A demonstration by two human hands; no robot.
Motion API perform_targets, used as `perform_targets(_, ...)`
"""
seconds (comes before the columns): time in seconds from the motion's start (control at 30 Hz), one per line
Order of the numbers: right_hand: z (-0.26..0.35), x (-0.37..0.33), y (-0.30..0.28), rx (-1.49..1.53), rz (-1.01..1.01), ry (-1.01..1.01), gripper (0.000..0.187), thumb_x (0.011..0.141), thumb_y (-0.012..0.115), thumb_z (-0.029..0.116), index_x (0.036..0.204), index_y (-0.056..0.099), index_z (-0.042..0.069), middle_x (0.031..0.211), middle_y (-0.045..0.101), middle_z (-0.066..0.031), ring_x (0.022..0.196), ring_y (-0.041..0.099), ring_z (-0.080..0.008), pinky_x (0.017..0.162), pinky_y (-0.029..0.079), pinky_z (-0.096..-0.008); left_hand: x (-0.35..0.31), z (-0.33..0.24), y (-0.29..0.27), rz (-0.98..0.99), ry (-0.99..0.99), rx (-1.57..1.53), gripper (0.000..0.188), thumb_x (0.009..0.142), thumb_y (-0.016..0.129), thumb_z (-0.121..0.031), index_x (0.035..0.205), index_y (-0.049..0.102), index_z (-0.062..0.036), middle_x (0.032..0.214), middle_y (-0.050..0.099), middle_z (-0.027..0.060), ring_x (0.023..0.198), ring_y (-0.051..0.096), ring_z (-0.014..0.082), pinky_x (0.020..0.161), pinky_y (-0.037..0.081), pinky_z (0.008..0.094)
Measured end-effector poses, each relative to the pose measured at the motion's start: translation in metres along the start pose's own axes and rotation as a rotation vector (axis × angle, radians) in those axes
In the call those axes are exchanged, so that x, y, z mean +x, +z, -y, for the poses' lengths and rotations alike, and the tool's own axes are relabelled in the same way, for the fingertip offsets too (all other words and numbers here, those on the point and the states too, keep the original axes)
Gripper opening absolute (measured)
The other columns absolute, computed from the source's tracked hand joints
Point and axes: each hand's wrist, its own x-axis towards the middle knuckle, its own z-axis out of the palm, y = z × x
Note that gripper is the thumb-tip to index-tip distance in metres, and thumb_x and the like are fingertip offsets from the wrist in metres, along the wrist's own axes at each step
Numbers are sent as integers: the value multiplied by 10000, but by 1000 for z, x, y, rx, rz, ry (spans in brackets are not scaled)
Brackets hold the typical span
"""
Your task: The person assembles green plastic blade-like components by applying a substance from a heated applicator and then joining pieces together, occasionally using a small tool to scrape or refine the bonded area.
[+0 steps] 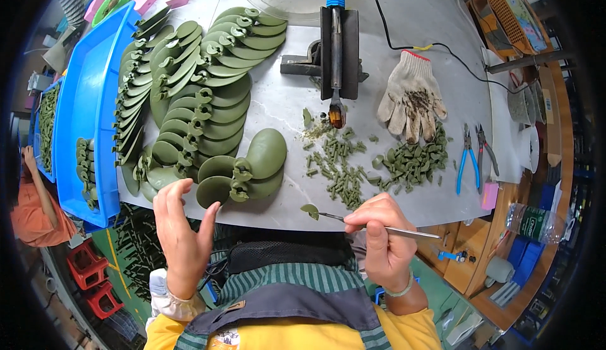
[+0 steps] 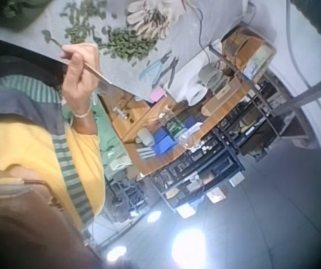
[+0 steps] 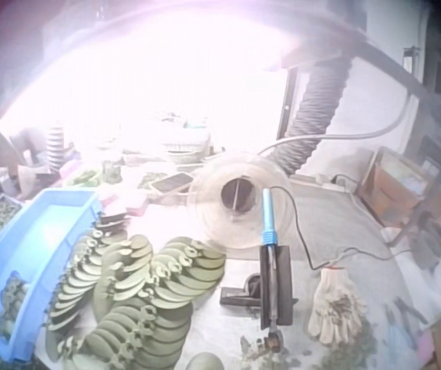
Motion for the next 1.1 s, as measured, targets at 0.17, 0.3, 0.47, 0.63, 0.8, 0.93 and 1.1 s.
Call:
perform_targets(0.17, 2, 9, -1, 28, -38, 14, 303, 1060, 452, 178, 932, 622, -38, 850, 619, -119, 705, 585, -177, 617, 496, -273, -10, 24, 17, 58, -67, -59, 315, 760, 797, -102, 997, 614, -4, 914, 575, 107, 857, 553, 298, 768, 452, 388)
perform_targets(0.3, 7, 20, -11, -45, -107, 49, 293, 1063, 433, 153, 953, 618, -47, 885, 598, -105, 711, 589, -146, 641, 499, -263, -23, 30, 15, 211, -414, -717, 151, 906, 686, -6, 1042, 622, 10, 941, 659, 11, 850, 582, 76, 763, 462, 227)
perform_targets(0.47, 2, 40, -19, -156, -173, 53, 277, 1062, 452, 142, 955, 622, -49, 912, 611, -87, 739, 600, -125, 682, 502, -244, -23, 34, 5, 229, -676, -1108, 258, 949, 613, 19, 1202, 600, 61, 1099, 693, 89, 963, 662, 127, 855, 531, 258)
perform_targets(0.63, -7, 63, -19, -218, -166, 47, 248, 1053, 474, 122, 966, 632, -49, 915, 620, -78, 742, 599, -114, 678, 494, -236, -15, 18, 18, 437, -713, -1374, 298, 966, 591, 9, 1257, 553, 60, 1129, 682, 102, 1009, 661, 150, 867, 549, 278)
perform_targets(0.8, -16, 85, -13, -307, -77, -14, 216, 1037, 501, 93, 951, 642, -47, 888, 630, -79, 708, 600, -125, 650, 476, -249, -1, -7, 45, 594, -705, -1553, 300, 975, 595, -8, 1262, 548, 66, 1157, 671, 95, 1045, 632, 124, 919, 499, 255)
perform_targets(0.93, -23, 97, -9, -316, -29, 11, 223, 1038, 514, 114, 944, 644, -42, 874, 635, -68, 700, 600, -125, 640, 470, -256, 7, -21, 58, 593, -739, -1554, 301, 983, 593, -24, 1265, 544, 69, 1162, 667, 98, 1061, 625, 122, 932, 491, 256)
perform_targets(1.1, -30, 103, -6, -323, -19, 21, 226, 1042, 512, 129, 953, 637, -37, 877, 631, -64, 700, 601, -123, 648, 469, -255, 9, -26, 69, 553, -724, -1552, 301, 984, 591, -18, 1265, 539, 76, 1182, 655, 108, 1072, 624, 133, 951, 487, 267)
